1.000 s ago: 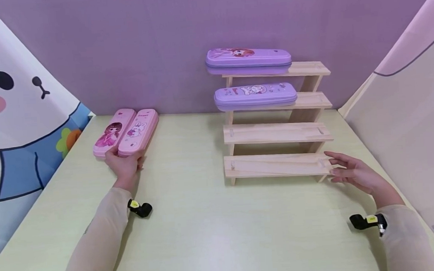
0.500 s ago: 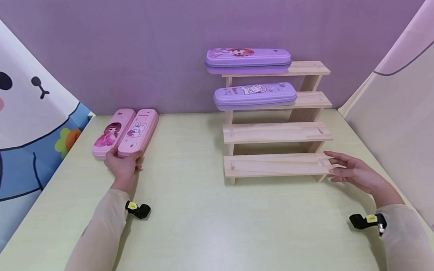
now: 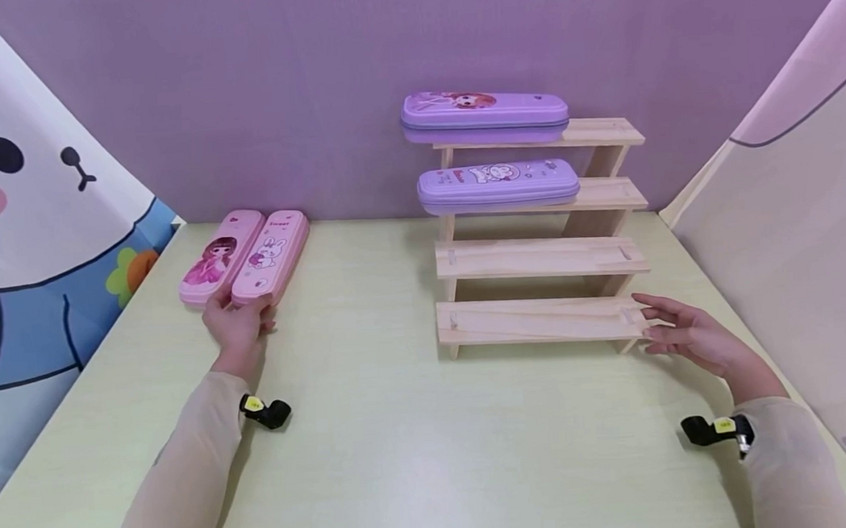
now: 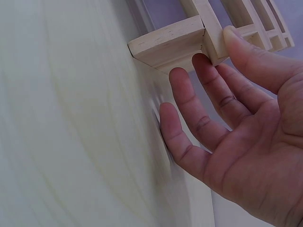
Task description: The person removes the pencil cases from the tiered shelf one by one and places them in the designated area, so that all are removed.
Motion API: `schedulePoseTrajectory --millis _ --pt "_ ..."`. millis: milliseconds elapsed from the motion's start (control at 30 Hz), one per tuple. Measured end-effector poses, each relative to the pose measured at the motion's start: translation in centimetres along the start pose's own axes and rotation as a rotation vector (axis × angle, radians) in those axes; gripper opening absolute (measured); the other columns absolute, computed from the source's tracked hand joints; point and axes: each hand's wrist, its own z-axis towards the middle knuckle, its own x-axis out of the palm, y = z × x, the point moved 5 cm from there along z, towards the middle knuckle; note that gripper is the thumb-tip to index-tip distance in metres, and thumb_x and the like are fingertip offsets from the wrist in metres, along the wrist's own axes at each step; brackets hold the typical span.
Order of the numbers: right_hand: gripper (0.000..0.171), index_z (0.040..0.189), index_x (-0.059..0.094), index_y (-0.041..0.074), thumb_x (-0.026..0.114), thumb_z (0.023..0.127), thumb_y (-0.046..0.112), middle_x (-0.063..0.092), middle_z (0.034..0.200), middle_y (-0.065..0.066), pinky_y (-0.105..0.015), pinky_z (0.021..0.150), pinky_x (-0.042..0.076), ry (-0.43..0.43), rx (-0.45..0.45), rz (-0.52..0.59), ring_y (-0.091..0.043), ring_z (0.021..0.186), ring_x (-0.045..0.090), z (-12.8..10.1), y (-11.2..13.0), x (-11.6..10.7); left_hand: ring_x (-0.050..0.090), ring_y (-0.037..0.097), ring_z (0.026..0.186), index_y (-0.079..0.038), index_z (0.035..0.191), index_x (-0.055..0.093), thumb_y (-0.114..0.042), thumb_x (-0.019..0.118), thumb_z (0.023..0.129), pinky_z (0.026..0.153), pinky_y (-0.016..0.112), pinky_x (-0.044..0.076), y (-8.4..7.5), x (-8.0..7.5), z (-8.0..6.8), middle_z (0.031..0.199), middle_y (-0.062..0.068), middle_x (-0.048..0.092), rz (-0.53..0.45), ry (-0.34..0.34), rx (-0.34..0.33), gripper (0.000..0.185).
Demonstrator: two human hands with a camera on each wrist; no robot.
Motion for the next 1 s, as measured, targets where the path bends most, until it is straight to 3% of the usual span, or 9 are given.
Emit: schedulePoseTrajectory --millis 333,467,633,767,1000 --pt "0.056 0.141 0.034 0.012 0.040 0.091 -0.013 0.053 0.118 0.001 -0.031 0.076 0.053 0.006 0.001 0.010 -0.012 0.093 0.059 0.0 -0.1 -0.1 0.062 0.019 0.072 -0.018 0.133 0.035 -0.005 0.073 0.076 0.048 0.026 0.053 -0.2 -0.5 -0.4 0.110 0.002 0.048 -0.047 0.005 -0.069 0.070" --pt "0.056 0.141 0.034 0.012 0.040 0.091 -0.013 0.053 0.114 -0.001 -0.031 0.076 0.053 0.009 0.001 0.014 -0.012 0.092 0.059 0.0 -0.2 -0.1 0.061 0.018 0.083 -0.023 0.136 0.031 -0.012 0.074 0.077 0.060 0.026 0.055 -0.6 -0.5 -0.8 0.120 -0.001 0.042 -0.046 0.019 -0.098 0.074" --pt "0.056 0.141 0.034 0.012 0.040 0.091 -0.013 0.053 0.118 0.001 -0.031 0.076 0.053 0.008 -0.003 0.015 -0.012 0.093 0.060 0.0 -0.1 -0.1 0.061 0.015 0.091 -0.024 0.138 0.030 -0.020 0.072 0.079 0.073 0.029 0.054 -1.4 0.0 -1.6 0.129 -0.001 0.035 -0.026 0.037 -0.065 0.073" --pt "0.056 0.141 0.034 0.012 0.040 0.091 -0.013 0.052 0.119 0.002 -0.031 0.076 0.053 0.004 -0.001 0.009 -0.012 0.093 0.060 -0.1 -0.1 -0.1 0.062 0.018 0.094 -0.019 0.138 0.030 -0.016 0.068 0.083 0.074 0.031 0.054 -2.4 1.2 -2.5 0.132 0.002 0.033 -0.062 0.111 -0.026 0.067" --pt "0.056 0.141 0.034 0.012 0.040 0.091 -0.012 0.053 0.119 0.002 -0.031 0.076 0.053 0.003 0.001 0.005 -0.012 0.093 0.060 0.0 -0.2 -0.1 0.063 0.019 0.081 -0.010 0.136 0.030 -0.002 0.065 0.082 0.057 0.029 0.056 -3.3 3.9 -3.9 0.118 0.002 0.036 -0.150 0.266 0.020 0.065"
